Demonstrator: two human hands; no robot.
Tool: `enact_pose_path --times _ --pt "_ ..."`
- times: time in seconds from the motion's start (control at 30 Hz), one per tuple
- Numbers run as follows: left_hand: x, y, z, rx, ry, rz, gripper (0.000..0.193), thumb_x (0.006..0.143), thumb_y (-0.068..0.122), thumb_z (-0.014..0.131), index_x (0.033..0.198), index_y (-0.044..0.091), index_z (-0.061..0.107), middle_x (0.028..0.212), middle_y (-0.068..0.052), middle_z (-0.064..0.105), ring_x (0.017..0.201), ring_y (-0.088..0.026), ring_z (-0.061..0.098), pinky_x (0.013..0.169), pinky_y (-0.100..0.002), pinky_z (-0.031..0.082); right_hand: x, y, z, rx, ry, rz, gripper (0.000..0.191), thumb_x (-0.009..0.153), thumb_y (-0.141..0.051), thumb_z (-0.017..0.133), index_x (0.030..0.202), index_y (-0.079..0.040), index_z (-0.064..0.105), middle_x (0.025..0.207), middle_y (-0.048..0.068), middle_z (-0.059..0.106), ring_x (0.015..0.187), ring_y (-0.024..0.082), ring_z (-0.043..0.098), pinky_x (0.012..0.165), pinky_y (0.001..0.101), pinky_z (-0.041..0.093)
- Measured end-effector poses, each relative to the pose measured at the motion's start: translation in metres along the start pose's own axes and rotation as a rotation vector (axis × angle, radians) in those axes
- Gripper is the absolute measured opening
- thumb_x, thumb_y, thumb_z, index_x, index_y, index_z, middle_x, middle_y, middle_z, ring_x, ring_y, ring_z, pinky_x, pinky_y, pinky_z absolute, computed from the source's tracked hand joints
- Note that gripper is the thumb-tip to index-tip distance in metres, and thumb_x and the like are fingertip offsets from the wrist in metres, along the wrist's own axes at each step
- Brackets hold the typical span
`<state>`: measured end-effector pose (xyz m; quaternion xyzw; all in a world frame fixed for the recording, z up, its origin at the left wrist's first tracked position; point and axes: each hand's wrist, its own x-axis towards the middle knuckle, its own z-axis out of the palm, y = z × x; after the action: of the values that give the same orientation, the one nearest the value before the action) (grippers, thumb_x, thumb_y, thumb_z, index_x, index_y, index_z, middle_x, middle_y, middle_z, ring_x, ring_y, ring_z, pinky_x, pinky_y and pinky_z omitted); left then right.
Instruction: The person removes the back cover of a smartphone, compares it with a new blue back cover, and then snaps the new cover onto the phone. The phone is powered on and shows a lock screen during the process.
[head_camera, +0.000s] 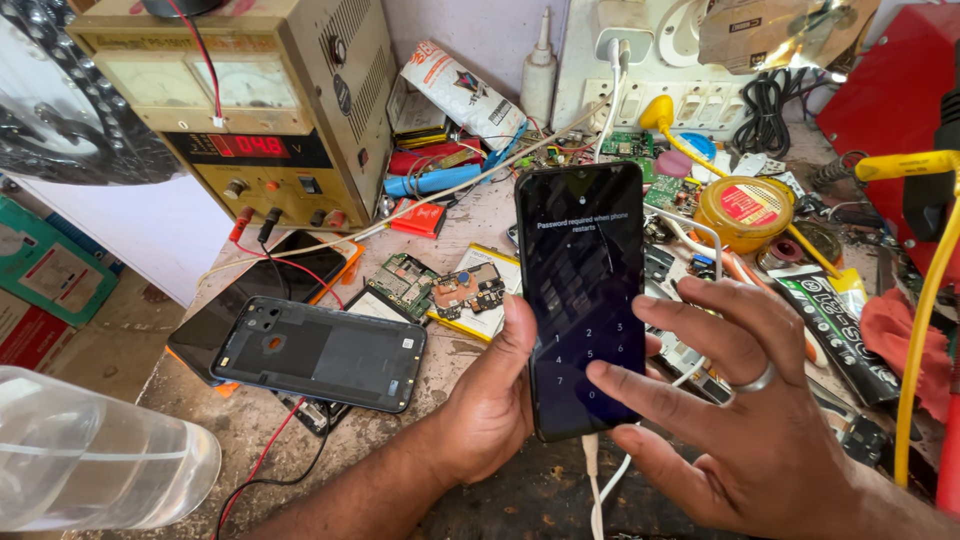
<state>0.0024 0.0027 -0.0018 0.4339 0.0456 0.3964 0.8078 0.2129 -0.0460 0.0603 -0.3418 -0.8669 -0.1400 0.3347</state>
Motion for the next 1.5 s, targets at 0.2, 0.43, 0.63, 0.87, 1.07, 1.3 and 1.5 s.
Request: enact_pose_path --times 0.2,0.43,0.63,0.87,1.07,1.3,1.5 --pt "-0.0024 0.0013 -0.0002 -0.022 -0.005 -0.016 0.087 0.103 0.071 0.023 0.156 0.004 0.044 0.141 -0.013 0.061 0.130 -0.025 0.061 0.116 -0.044 0.050 -0.0018 0.0004 0.0013 0.036 0.021 -0.050 0.038 0.078 -0.036 0.080 0.115 -0.032 0.073 0.139 0.002 0.056 0.135 0.031 0.044 0.114 0.0524 0.034" --pt "-0.0017 0.0034 0.0006 -0.014 0.012 -0.012 0.087 0.103 0.070 0.024 0.157 0.003 0.042 0.143 -0.013 0.059 0.132 -0.023 0.060 0.114 -0.045 0.049 -0.0011 -0.0010 0.0002 0.048 0.013 -0.040 0.041 0.079 -0.038 0.080 0.118 -0.031 0.072 0.141 0.004 0.055 0.136 0.032 0.043 0.115 0.0524 0.033" --pt "0.0000 0.0026 0.0035 0.019 0.028 -0.029 0.084 0.102 0.067 0.024 0.159 0.006 0.038 0.146 -0.013 0.057 0.136 -0.023 0.057 0.119 -0.044 0.046 0.0027 0.0014 0.0008 -0.021 0.009 0.016 0.056 0.078 -0.042 0.079 0.130 -0.025 0.067 0.147 0.011 0.047 0.139 0.038 0.038 0.115 0.0539 0.030" --pt "-0.0011 0.0040 0.0016 0.008 0.004 -0.009 0.087 0.103 0.069 0.023 0.159 0.004 0.039 0.146 -0.016 0.057 0.136 -0.024 0.058 0.120 -0.044 0.046 0.0001 0.0004 0.0020 -0.002 0.029 -0.009 0.048 0.078 -0.038 0.079 0.124 -0.029 0.069 0.147 0.009 0.049 0.139 0.035 0.039 0.114 0.0523 0.031" --pt "-0.0022 0.0046 0.0012 -0.011 -0.006 -0.048 0.089 0.100 0.071 0.023 0.159 0.005 0.039 0.148 -0.015 0.056 0.135 -0.026 0.058 0.111 -0.049 0.052 -0.0027 0.0006 0.0004 0.035 0.079 -0.004 0.040 0.078 -0.030 0.081 0.116 -0.027 0.072 0.138 0.003 0.056 0.134 0.031 0.046 0.113 0.0514 0.037" --pt "-0.0024 0.0035 0.0000 -0.020 -0.017 -0.069 0.090 0.100 0.072 0.024 0.160 0.006 0.038 0.149 -0.015 0.055 0.133 -0.030 0.059 0.108 -0.052 0.054 -0.0030 0.0017 0.0016 0.050 0.096 0.012 0.038 0.076 -0.022 0.083 0.112 -0.029 0.073 0.132 0.001 0.060 0.131 0.029 0.049 0.110 0.0469 0.040" --pt "-0.0011 0.0034 0.0004 -0.021 -0.016 -0.063 0.090 0.100 0.071 0.023 0.161 0.007 0.036 0.150 -0.015 0.054 0.135 -0.028 0.058 0.109 -0.051 0.054 -0.0014 0.0029 0.0018 0.037 0.084 -0.006 0.042 0.075 -0.030 0.083 0.116 -0.029 0.072 0.134 0.001 0.059 0.131 0.028 0.050 0.109 0.0466 0.038"
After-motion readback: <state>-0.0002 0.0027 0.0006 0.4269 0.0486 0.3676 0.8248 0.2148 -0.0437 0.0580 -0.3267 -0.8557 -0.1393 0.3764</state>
